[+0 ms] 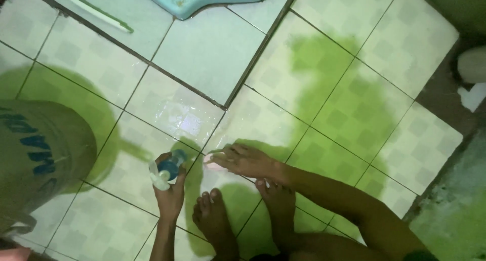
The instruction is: The person is cleaning the bathroom floor by spraying cleaning solution and scrubbing the tiles with a small brush.
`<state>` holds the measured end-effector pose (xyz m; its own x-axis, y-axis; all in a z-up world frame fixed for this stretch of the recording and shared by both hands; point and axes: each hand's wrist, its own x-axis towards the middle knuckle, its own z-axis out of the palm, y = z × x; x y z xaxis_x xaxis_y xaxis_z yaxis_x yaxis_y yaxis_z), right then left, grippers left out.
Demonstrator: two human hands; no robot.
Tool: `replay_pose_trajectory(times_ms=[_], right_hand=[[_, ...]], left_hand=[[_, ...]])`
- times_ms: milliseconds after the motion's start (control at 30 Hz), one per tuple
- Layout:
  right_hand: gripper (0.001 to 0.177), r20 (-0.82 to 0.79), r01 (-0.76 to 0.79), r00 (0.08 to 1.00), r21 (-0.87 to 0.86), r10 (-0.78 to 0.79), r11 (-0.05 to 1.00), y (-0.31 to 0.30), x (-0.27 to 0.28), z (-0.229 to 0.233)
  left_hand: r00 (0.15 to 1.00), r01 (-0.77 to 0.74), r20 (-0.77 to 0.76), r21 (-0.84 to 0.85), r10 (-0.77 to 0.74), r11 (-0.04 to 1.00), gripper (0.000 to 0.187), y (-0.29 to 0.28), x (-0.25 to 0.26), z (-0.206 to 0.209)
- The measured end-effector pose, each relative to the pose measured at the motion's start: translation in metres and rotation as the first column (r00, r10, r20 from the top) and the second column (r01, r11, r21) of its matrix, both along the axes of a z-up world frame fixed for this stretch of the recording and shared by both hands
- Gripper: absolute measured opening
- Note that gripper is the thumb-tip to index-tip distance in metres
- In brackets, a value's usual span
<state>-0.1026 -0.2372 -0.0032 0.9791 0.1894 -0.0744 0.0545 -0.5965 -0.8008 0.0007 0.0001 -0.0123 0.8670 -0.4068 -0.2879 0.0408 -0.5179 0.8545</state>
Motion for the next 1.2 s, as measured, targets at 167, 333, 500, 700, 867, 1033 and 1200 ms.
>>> replay_pose_trajectory(times_ms=[167,333,500,700,867,1033,1200], right_hand=[[0.051,0.132,0.148,0.985,-0.314,-0.111,0.938,-0.079,-0.031,-0.080],[0.063,0.244,0.594,0.770,-0.611,-0.590,0.523,-0.223,-0.043,-0.106],[0.035,0.600,0.556,0.799,-0.765,-0.045,-0.326,-0.192,-0.026,-0.100],[0.065,-0.055,0.279,0.943,-0.414,-0.330,0.867,-0.011,-0.039,-0.039],[0.036,-0.235,0.165,0.960,0.036,-0.152,0.986,0.000,-0.036,0.026],[0.070,0.258,0.620,0.761,-0.559,-0.595,0.550,-0.141,-0.103,-0.135],[0.079,0.338,0.676,0.597,-0.700,-0.728,0.230,-0.175,-0.104,-0.125]], left_hand=[[0.995,-0.036,-0.096,-0.005,0.035,0.999,0.040,-0.004,-0.003,0.017],[0.998,0.039,-0.056,-0.044,-0.041,0.998,0.045,0.011,0.000,0.002],[0.998,0.006,-0.065,-0.063,-0.010,0.998,0.042,0.007,0.000,0.005],[0.998,0.018,-0.060,-0.021,-0.019,1.000,0.042,0.003,0.000,0.009],[0.999,0.029,-0.026,-0.029,-0.030,0.999,0.040,-0.001,0.001,0.009],[0.999,0.013,0.044,-0.017,-0.012,1.000,0.048,0.001,-0.004,0.009],[0.999,0.013,0.037,-0.027,-0.011,1.000,0.045,-0.002,-0.007,0.014]])
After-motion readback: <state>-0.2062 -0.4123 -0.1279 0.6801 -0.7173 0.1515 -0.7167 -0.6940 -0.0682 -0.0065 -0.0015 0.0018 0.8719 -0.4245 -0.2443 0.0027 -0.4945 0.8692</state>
